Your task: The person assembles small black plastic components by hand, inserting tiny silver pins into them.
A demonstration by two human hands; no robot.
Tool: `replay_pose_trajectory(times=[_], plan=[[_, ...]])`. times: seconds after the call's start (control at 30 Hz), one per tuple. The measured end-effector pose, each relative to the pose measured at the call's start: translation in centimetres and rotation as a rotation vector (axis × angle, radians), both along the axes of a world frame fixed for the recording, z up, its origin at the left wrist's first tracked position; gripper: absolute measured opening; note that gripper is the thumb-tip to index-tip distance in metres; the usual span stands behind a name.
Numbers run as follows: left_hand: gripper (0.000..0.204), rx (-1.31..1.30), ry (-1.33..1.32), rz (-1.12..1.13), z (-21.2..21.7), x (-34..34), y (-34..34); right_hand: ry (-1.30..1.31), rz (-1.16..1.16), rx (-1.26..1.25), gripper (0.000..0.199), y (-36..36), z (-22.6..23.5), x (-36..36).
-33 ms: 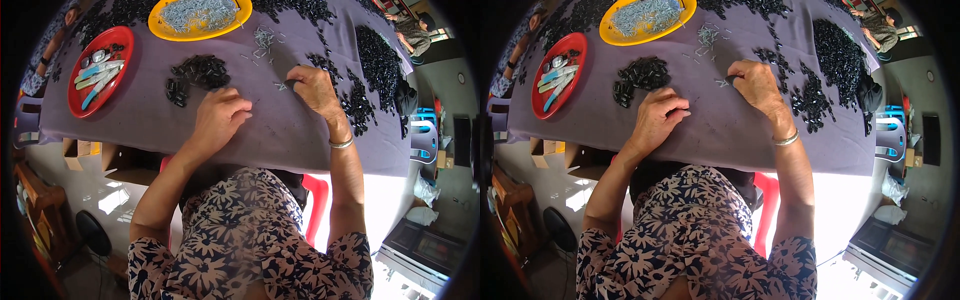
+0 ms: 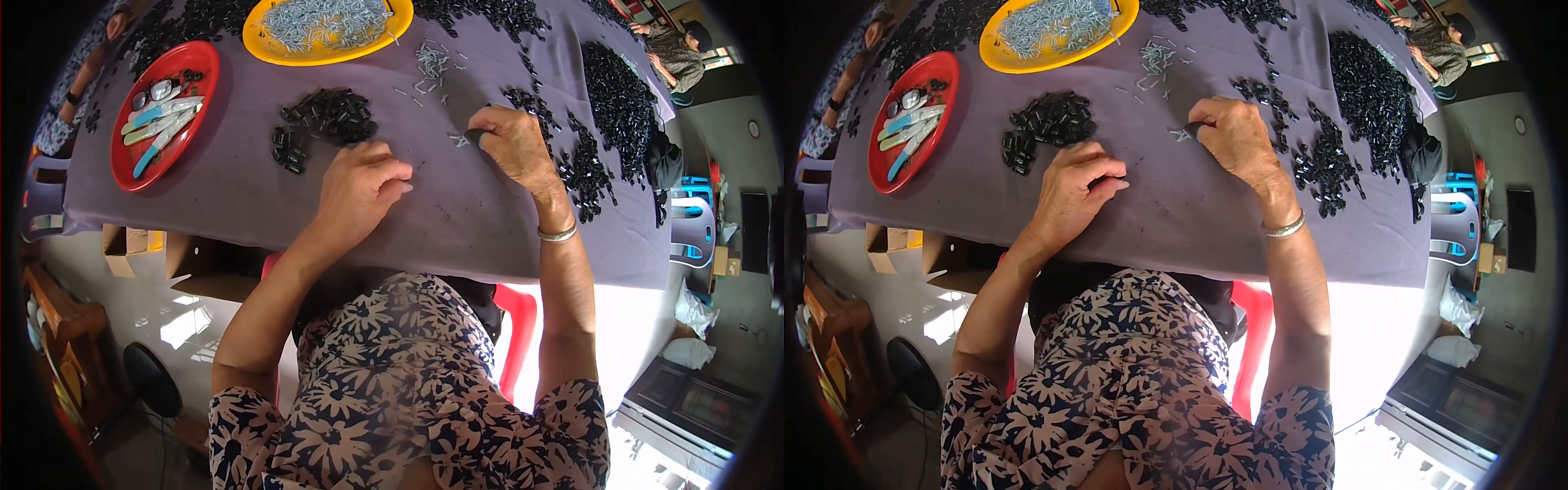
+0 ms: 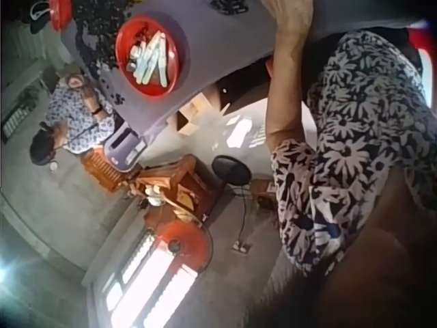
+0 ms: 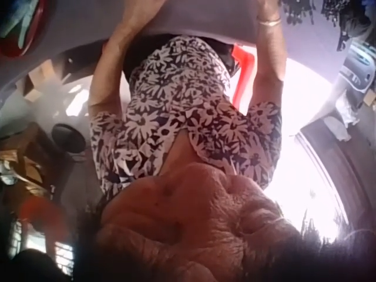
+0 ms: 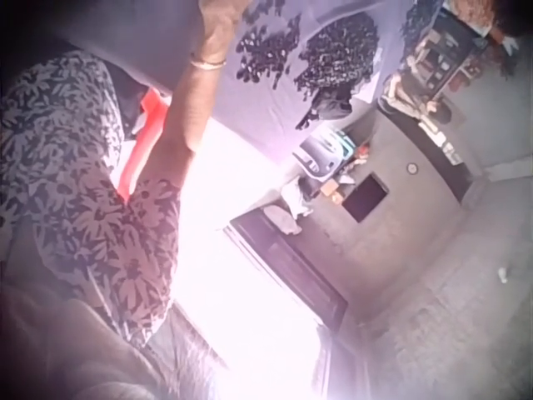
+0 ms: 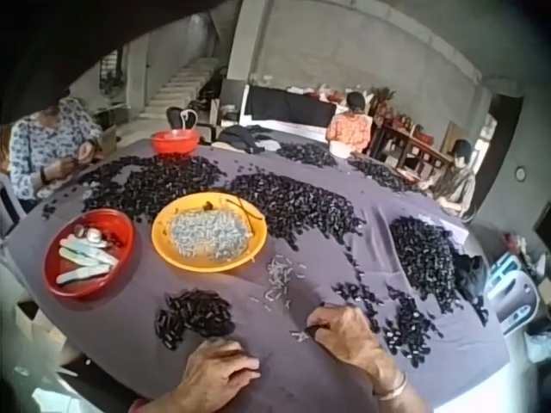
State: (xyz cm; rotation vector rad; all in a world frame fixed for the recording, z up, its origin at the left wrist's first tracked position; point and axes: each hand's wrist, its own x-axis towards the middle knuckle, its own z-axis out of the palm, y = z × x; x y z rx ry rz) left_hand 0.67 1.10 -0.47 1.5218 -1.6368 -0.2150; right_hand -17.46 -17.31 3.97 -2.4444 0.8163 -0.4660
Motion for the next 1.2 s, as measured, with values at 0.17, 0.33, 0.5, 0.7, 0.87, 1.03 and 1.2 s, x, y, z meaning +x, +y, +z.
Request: replay_pose_trajectory(times=[0.17, 0.33, 0.5, 0.7, 0.87, 1.03, 1.2], plan=[[0.015, 0.034, -0.018, -0.013, -0.2, 0.1, -0.1, 0.041, 0.005, -0.027, 0.024, -0.5, -0.4, 0.2], [0.016, 0.054, -0.018, -0.039, -0.1, 0.1, 0.1, 0.058, -0.035, 0.056, 0.024, -0.4, 0.0, 0.3], [0.016, 0.073, -0.023, -0.063, 0.0, 0.3, 0.2, 0.075, -0.027, 0.092, 0.024, -0.2, 0.4, 0.3], [0.015, 0.072, -0.017, -0.059, 0.1, 0.3, 0.1, 0.180, -0.065, 0.128, 0.018, -0.4, 0.7, 1.1], [0.013, 0.044, 0.000, -0.058, -0.2, 0.2, 0.0, 0.238, -0.025, 0.274, 0.015, -1.7, 1.7, 1.5], [0.011, 0.037, 0.016, -0.053, -0.3, 0.2, -0.1, 0.243, 0.012, 0.198, 0.016, -1.6, 1.0, 2.0], [0.011, 0.011, 0.017, -0.056, -0.3, 0.1, -0.2, 0.291, 0.070, 0.293, 0.020, -3.0, 1.4, 1.7]])
